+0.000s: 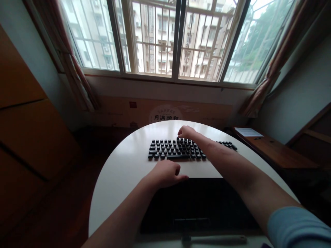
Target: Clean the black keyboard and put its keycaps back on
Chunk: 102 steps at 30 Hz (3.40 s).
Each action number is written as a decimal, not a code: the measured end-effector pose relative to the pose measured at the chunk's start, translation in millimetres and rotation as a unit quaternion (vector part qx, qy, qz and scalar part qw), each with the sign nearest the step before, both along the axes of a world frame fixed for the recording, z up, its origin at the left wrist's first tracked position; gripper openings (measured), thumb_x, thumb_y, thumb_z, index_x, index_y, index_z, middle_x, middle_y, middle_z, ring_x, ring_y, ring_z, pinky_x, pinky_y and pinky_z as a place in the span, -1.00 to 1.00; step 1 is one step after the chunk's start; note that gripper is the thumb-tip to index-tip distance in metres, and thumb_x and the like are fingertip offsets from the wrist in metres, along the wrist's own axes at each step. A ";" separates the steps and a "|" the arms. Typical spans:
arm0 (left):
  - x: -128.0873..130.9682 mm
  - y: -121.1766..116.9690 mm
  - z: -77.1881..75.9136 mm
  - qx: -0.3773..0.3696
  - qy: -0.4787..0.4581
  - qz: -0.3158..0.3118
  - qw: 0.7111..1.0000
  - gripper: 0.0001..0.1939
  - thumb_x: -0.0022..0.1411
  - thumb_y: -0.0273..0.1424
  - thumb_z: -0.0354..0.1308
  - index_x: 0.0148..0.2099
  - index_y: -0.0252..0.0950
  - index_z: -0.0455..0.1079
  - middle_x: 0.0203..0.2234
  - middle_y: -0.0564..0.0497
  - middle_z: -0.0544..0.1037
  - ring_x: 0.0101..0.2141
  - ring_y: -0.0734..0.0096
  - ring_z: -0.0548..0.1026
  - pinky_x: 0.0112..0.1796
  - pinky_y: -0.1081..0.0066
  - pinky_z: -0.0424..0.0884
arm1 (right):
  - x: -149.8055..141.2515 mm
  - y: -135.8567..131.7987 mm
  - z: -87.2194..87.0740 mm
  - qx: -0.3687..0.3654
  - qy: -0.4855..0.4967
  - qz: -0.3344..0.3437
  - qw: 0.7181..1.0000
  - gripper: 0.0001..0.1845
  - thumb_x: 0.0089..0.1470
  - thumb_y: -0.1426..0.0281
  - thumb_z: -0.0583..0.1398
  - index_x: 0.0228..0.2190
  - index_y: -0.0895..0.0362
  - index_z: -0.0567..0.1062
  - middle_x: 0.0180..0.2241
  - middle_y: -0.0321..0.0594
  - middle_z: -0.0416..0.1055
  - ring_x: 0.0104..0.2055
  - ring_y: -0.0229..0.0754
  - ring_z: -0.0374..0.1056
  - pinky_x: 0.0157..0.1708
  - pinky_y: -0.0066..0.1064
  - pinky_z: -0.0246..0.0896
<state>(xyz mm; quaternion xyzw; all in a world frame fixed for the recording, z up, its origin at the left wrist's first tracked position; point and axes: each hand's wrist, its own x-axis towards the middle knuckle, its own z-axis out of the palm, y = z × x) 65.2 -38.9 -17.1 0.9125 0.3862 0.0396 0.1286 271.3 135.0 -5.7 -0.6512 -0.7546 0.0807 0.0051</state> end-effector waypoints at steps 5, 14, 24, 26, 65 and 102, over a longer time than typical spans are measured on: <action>-0.5 0.3 -0.1 0.003 0.001 -0.007 1.000 -0.50 0.25 0.10 0.07 -0.41 -0.22 0.48 -0.47 0.00 0.59 -0.48 0.31 0.43 -0.49 0.36 0.08 | -5.7 6.5 -3.4 -0.019 -0.015 0.008 1.000 -0.65 0.28 0.25 0.22 0.03 0.13 0.46 0.06 -0.11 0.41 0.00 -0.04 0.41 -0.04 -0.13 0.41; -0.6 -0.9 0.6 0.004 0.009 -0.008 1.000 -0.49 0.25 0.10 0.07 -0.39 -0.22 0.51 -0.45 -0.03 0.60 -0.45 0.26 0.47 -0.49 0.35 0.11 | -15.0 -6.6 2.1 0.027 0.017 -0.001 0.999 -0.67 0.28 0.25 0.21 0.02 0.13 0.46 0.04 -0.11 0.42 -0.02 -0.07 0.42 -0.06 -0.14 0.42; 0.8 -0.4 -0.7 0.010 0.016 -0.015 1.000 -0.50 0.31 0.03 0.01 -0.39 -0.23 0.52 -0.46 -0.04 0.58 -0.45 0.27 0.46 -0.46 0.36 0.17 | 20.2 -127.2 38.2 0.193 0.175 0.069 0.963 -0.78 0.19 0.29 0.27 -0.16 0.07 0.66 -0.26 -0.23 0.64 -0.27 -0.19 0.54 -0.21 -0.44 0.36; 1.4 -0.2 -0.7 0.011 0.016 -0.016 1.000 -0.48 0.32 0.04 -0.02 -0.40 -0.24 0.51 -0.46 -0.06 0.58 -0.44 0.25 0.47 -0.47 0.35 0.15 | 33.0 -169.4 28.4 0.174 0.266 0.100 0.943 -0.75 0.15 0.26 0.28 -0.18 0.09 0.66 -0.42 -0.24 0.62 -0.43 -0.20 0.50 -0.39 -0.44 0.35; -24.2 26.2 -8.6 -0.023 -0.252 0.047 0.966 -0.42 0.37 0.04 -0.21 -0.56 -0.24 0.12 -0.67 0.11 0.20 -0.58 0.45 0.19 -0.48 0.39 0.07 | 13.8 -248.1 -48.1 0.221 0.229 0.201 0.926 -0.92 0.15 0.42 0.31 -0.35 0.04 0.65 -0.33 -0.22 0.62 -0.27 -0.11 0.49 -0.23 -0.30 0.39; 3.3 -16.2 7.5 0.022 -0.091 -0.092 0.991 -0.87 0.29 -0.34 0.16 -0.21 -0.22 0.53 -0.28 0.01 0.60 -0.31 0.34 0.51 -0.30 0.42 0.31 | 26.9 -241.7 -13.5 0.309 0.169 0.179 0.918 -0.83 0.24 0.33 0.21 -0.19 0.02 0.62 0.14 -0.11 0.45 0.20 0.08 0.33 0.15 0.04 0.23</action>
